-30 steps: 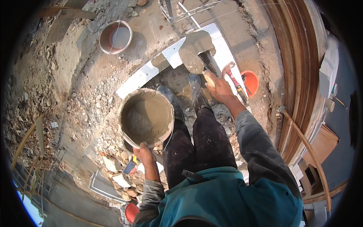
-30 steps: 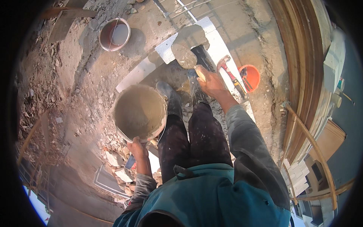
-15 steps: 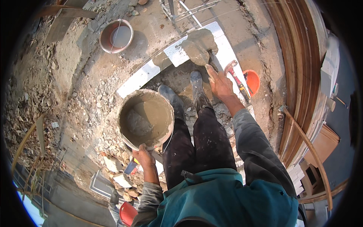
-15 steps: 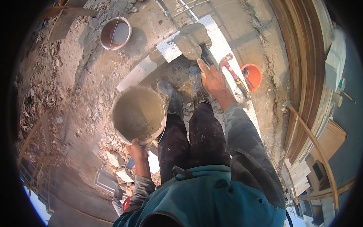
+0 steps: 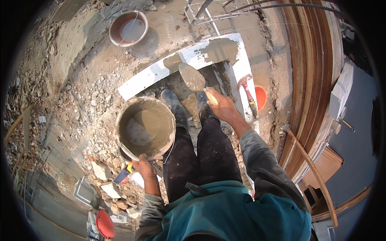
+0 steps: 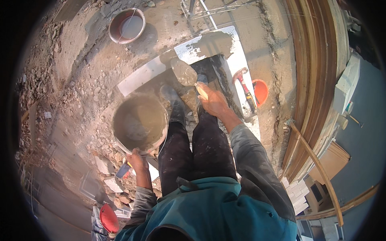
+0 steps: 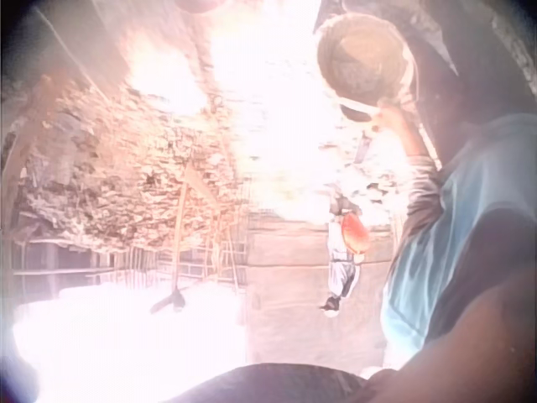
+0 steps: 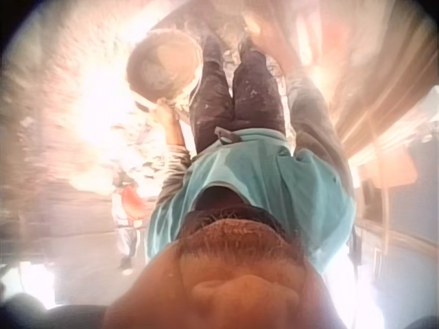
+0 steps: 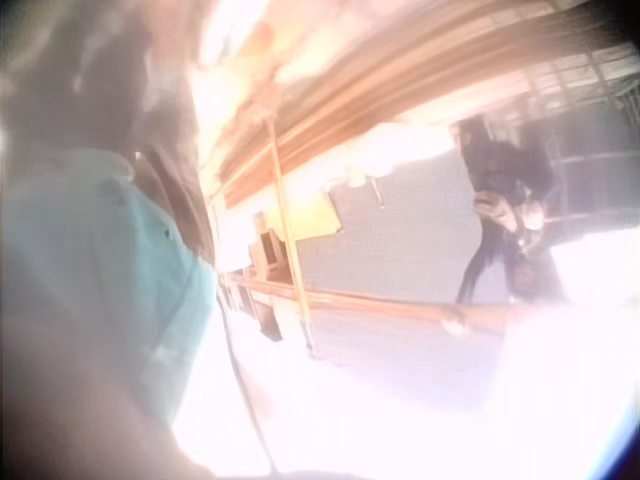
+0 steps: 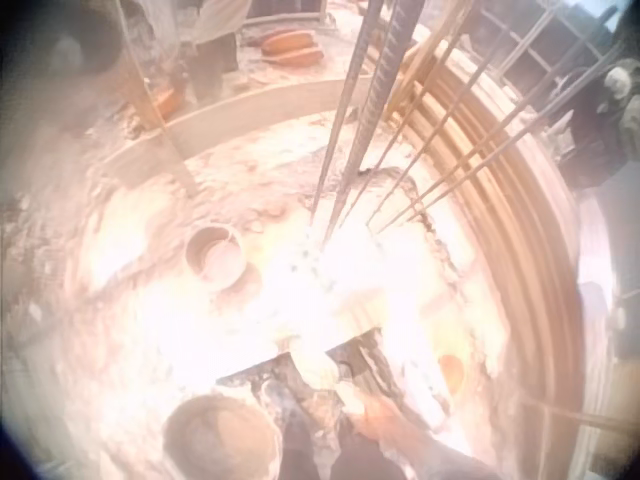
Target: The person scoops mortar from a bucket with a trowel and spreads it onto a low wall. They then pick up a white block, place it on the mortar, and tap it into position with a hammer. The person repeats this process, adding more mortar and blocks to extend the wall.
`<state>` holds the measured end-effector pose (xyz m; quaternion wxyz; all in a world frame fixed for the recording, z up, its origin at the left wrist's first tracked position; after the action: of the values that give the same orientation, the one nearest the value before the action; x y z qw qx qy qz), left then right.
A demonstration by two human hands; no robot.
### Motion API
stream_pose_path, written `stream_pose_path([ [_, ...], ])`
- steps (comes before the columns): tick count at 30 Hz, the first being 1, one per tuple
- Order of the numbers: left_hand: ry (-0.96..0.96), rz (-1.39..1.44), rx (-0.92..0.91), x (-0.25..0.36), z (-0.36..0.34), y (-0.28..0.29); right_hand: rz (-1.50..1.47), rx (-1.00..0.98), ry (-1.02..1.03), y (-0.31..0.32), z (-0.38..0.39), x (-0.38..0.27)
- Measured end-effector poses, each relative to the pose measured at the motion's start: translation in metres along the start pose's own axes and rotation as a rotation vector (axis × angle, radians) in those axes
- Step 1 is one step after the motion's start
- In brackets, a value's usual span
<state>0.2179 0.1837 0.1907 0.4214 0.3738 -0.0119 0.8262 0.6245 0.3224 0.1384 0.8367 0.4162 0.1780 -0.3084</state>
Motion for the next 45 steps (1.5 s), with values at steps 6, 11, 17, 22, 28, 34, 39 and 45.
stream_pose_path([
  [6, 0.046, 0.02, 0.063, 0.008, 0.006, 0.0, 0.526, 0.237, 0.009, 0.127, 0.013, -0.005],
  [11, -0.007, 0.035, 0.082, -0.002, -0.001, 0.005, 0.817, 0.305, 0.112, 0.216, -0.009, -0.003],
  [17, 0.04, 0.132, 0.149, -0.014, 0.004, -0.004, 1.041, 0.176, 0.221, 0.247, -0.111, -0.035],
  [22, 0.056, 0.22, 0.246, -0.015, 0.036, -0.03, 0.838, 0.184, 0.387, 0.244, -0.148, -0.051],
  [28, 0.115, 0.256, 0.332, -0.024, 0.066, -0.076, 0.557, -0.08, 0.238, 0.254, -0.125, -0.032],
  [34, 0.25, 0.25, 0.245, -0.054, 0.081, -0.119, 0.71, -0.315, 0.455, 0.26, -0.231, -0.036],
  [39, 0.194, 0.235, 0.231, -0.079, 0.081, -0.133, 0.963, -0.626, 0.427, 0.189, -0.327, -0.003],
  [45, 0.228, 0.274, 0.289, -0.11, 0.088, -0.12, 0.932, -0.943, 0.13, 0.137, -0.344, -0.024],
])
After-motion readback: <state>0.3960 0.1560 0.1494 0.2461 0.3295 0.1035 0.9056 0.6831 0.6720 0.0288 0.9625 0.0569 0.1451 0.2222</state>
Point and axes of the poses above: each hand's wrist, its own z-axis away from the middle knuckle, its own y-axis out of the back of the hand, x = y × z, the point moved 6 cm from there along -z, towards the middle knuckle, and after that the axes turned 4 degrees about z, right-handed, at the moved point
